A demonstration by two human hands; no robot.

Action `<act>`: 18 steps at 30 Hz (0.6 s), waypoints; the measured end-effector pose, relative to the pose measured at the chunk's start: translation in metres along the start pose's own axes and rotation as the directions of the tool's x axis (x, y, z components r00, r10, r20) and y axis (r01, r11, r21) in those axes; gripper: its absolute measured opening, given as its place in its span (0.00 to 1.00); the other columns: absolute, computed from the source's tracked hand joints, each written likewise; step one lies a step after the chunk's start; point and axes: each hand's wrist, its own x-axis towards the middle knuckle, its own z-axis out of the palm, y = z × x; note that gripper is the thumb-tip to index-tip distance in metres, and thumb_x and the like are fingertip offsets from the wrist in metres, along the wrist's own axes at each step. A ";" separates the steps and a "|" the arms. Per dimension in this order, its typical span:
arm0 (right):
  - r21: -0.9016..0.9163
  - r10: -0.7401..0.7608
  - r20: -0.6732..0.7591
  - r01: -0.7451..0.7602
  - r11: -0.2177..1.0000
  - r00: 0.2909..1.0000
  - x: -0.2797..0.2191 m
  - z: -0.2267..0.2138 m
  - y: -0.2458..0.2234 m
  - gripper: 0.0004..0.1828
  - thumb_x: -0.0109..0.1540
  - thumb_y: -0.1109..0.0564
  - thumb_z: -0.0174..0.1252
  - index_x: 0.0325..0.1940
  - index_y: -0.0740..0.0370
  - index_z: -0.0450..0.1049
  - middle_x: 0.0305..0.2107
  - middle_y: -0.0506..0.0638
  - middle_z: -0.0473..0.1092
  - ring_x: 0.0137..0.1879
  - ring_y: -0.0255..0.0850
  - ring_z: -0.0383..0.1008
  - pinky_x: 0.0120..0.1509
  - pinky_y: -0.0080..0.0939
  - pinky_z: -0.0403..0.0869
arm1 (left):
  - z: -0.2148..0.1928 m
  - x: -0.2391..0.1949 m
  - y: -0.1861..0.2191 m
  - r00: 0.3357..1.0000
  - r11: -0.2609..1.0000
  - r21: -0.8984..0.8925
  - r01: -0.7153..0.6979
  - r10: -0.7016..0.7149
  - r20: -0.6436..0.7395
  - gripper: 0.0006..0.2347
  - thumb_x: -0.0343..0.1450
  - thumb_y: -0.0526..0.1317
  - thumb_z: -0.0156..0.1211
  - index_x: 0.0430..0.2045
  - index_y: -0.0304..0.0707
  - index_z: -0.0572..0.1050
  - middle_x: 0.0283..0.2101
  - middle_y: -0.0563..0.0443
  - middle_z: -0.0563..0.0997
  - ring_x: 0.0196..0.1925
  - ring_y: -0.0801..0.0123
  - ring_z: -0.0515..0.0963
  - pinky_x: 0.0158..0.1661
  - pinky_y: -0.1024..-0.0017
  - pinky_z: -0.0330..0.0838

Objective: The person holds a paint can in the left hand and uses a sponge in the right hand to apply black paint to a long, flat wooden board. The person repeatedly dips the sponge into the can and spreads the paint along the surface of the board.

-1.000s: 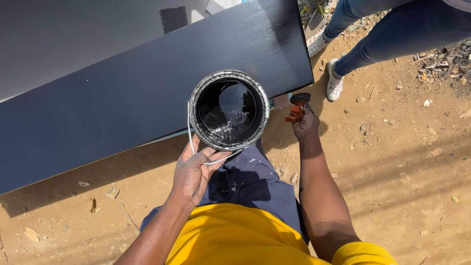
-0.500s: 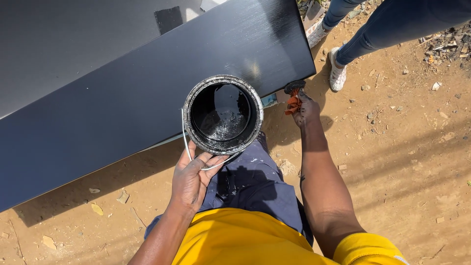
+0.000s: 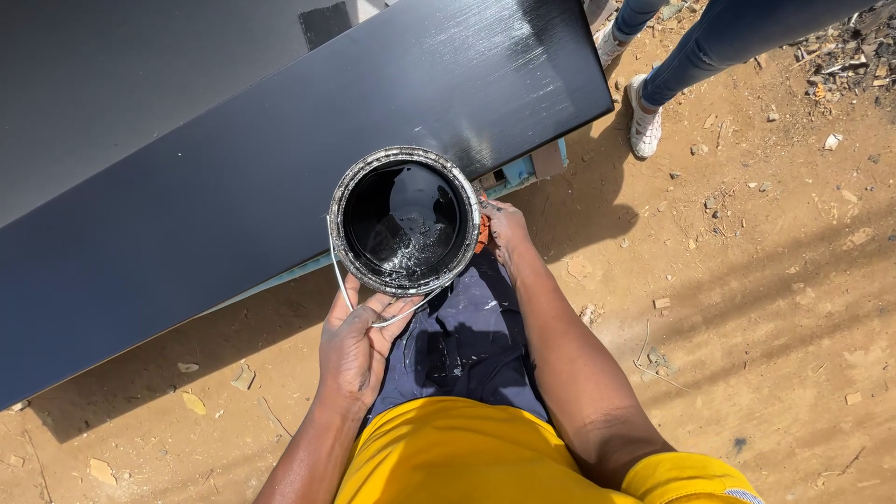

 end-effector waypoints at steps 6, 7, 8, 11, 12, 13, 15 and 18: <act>-0.148 -0.269 -0.062 0.258 0.955 0.961 -0.141 -0.020 -0.130 0.23 0.63 0.56 0.65 0.57 0.65 0.65 0.30 0.52 0.74 0.26 0.41 0.80 0.16 0.39 0.79 | -0.020 -0.004 -0.013 1.000 0.999 -0.042 0.018 -0.019 -0.024 0.33 0.67 0.20 0.36 0.70 0.46 0.61 0.57 0.16 0.73 0.58 0.29 0.76 0.58 0.51 0.73; -0.151 -0.270 -0.059 0.259 0.954 0.961 -0.128 -0.033 -0.140 0.23 0.63 0.56 0.65 0.57 0.65 0.65 0.30 0.52 0.74 0.26 0.41 0.80 0.16 0.39 0.79 | -0.017 -0.005 -0.014 1.000 0.999 -0.046 0.016 -0.017 -0.024 0.33 0.67 0.20 0.36 0.70 0.46 0.61 0.57 0.16 0.73 0.58 0.29 0.76 0.58 0.51 0.73; -0.243 -0.341 -0.088 0.312 0.919 0.936 -0.115 -0.047 -0.150 0.23 0.63 0.55 0.67 0.57 0.62 0.66 0.28 0.50 0.74 0.26 0.41 0.80 0.17 0.39 0.81 | -0.014 -0.005 -0.015 1.000 0.999 -0.050 0.012 -0.013 -0.027 0.33 0.67 0.21 0.36 0.70 0.46 0.61 0.56 0.16 0.74 0.57 0.29 0.76 0.58 0.52 0.74; -0.428 -0.479 -0.106 0.395 0.813 0.871 -0.122 -0.052 -0.192 0.21 0.65 0.53 0.67 0.59 0.56 0.68 0.26 0.48 0.71 0.26 0.38 0.77 0.21 0.36 0.79 | -0.007 -0.004 -0.023 0.999 0.998 -0.070 0.002 -0.005 -0.041 0.31 0.68 0.21 0.37 0.69 0.45 0.62 0.56 0.16 0.74 0.57 0.29 0.76 0.58 0.52 0.74; -0.514 -0.540 -0.106 0.418 0.749 0.835 -0.134 -0.049 -0.206 0.19 0.68 0.53 0.65 0.60 0.53 0.68 0.25 0.46 0.68 0.26 0.36 0.74 0.24 0.33 0.76 | -0.006 -0.004 -0.027 0.999 0.997 -0.076 0.005 -0.009 -0.052 0.30 0.68 0.22 0.36 0.69 0.44 0.62 0.56 0.16 0.74 0.57 0.30 0.76 0.58 0.52 0.74; -0.520 -0.538 -0.100 0.417 0.746 0.837 -0.122 -0.053 -0.214 0.19 0.68 0.53 0.65 0.60 0.53 0.68 0.25 0.46 0.68 0.26 0.36 0.74 0.24 0.33 0.76 | -0.005 -0.004 -0.030 0.998 0.996 -0.084 0.004 -0.009 -0.058 0.30 0.68 0.22 0.36 0.69 0.44 0.62 0.56 0.16 0.74 0.57 0.30 0.76 0.58 0.52 0.74; -0.711 -0.652 -0.122 0.392 0.583 0.749 -0.098 -0.059 -0.232 0.16 0.67 0.51 0.66 0.56 0.44 0.70 0.44 0.46 0.72 0.52 0.43 0.77 0.52 0.47 0.77 | -0.002 -0.003 -0.036 0.998 0.994 -0.105 0.006 -0.014 -0.067 0.32 0.68 0.21 0.36 0.70 0.44 0.61 0.56 0.15 0.73 0.58 0.28 0.75 0.58 0.50 0.73; -0.734 -0.752 -0.055 0.484 0.477 0.657 -0.101 -0.051 -0.254 0.17 0.65 0.55 0.66 0.56 0.49 0.70 0.42 0.55 0.73 0.51 0.52 0.78 0.51 0.53 0.77 | 0.013 -0.012 -0.036 0.996 0.994 -0.112 -0.002 -0.007 -0.088 0.32 0.67 0.21 0.35 0.70 0.44 0.59 0.57 0.13 0.72 0.59 0.27 0.75 0.57 0.52 0.74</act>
